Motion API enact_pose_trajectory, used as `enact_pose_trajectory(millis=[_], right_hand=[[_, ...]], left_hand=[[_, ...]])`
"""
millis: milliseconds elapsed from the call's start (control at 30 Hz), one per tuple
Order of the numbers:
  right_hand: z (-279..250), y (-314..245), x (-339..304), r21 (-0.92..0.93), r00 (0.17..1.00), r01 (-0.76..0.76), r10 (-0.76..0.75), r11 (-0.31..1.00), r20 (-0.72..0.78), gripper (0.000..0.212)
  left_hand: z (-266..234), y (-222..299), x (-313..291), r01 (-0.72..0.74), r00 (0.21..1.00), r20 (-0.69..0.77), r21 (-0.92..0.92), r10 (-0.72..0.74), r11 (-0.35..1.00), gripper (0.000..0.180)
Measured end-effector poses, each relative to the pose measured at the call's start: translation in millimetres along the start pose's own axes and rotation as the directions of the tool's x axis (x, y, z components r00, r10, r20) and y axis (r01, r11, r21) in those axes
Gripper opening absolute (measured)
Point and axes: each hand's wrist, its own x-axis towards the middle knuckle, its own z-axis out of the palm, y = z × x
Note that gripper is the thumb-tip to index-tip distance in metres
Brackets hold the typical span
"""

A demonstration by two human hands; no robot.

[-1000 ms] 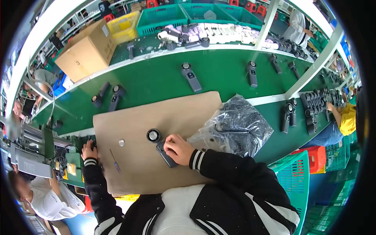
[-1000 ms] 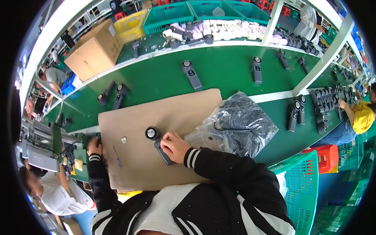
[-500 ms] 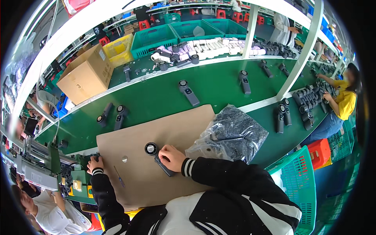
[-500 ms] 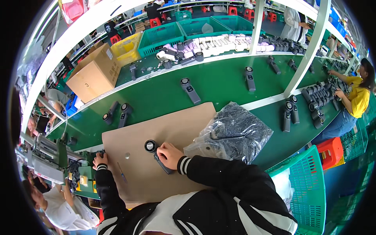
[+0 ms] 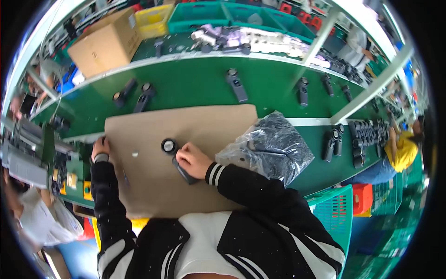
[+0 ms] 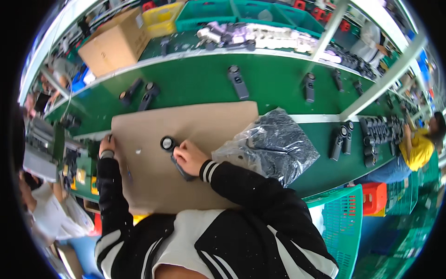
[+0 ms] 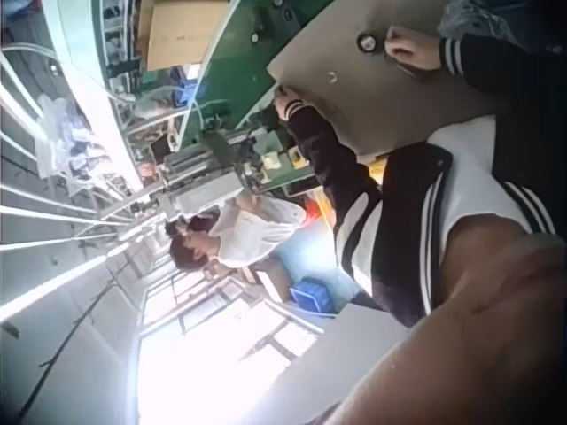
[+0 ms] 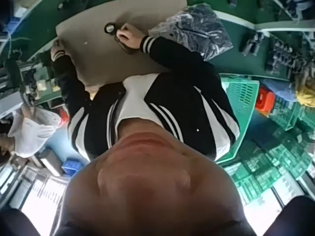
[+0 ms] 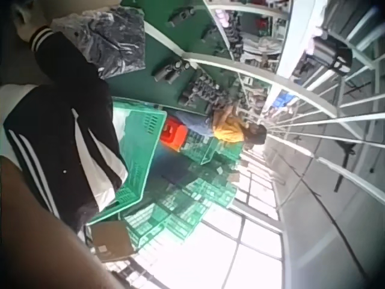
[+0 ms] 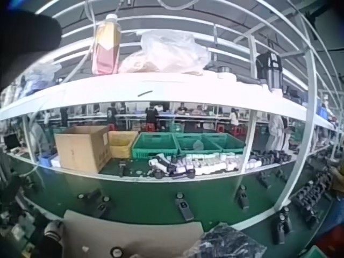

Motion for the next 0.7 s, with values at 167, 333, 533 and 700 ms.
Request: enact_pose_trajectory(millis=[167, 333, 533, 700], right_hand=[[-4.9, -7.7, 4.2, -0.055, 0.980, -0.119, 0.126, 0.991, 0.155, 0.004], [8.2, -4.8, -2.1, -0.164, 0.995, -0.094, 0.099, 0.982, 0.020, 0.019], [-6.3, -11.9, -4.6, -0.112, 0.983, -0.138, 0.150, 0.984, 0.107, 0.033], [-22.3, 5.9, 13.9, 0.269, 0.953, -0.296, 0.266, 0.917, 0.143, 0.030]], left_hand=[[11.8, -7.5, 2.4, 0.118, 0.993, -0.017, 0.032, -0.117, 0.993, 0.038], [18.9, 14.7, 6.2, 0.244, 0.969, -0.047, 0.020, -0.242, 0.970, 0.034], [28.0, -7.4, 17.7, 0.158, 0.889, -0.394, -0.221, -0.236, 0.963, 0.020], [-31.9, 102.3, -80.2, 0.074, 0.977, -0.065, -0.791, -0.203, 0.608, 0.033]])
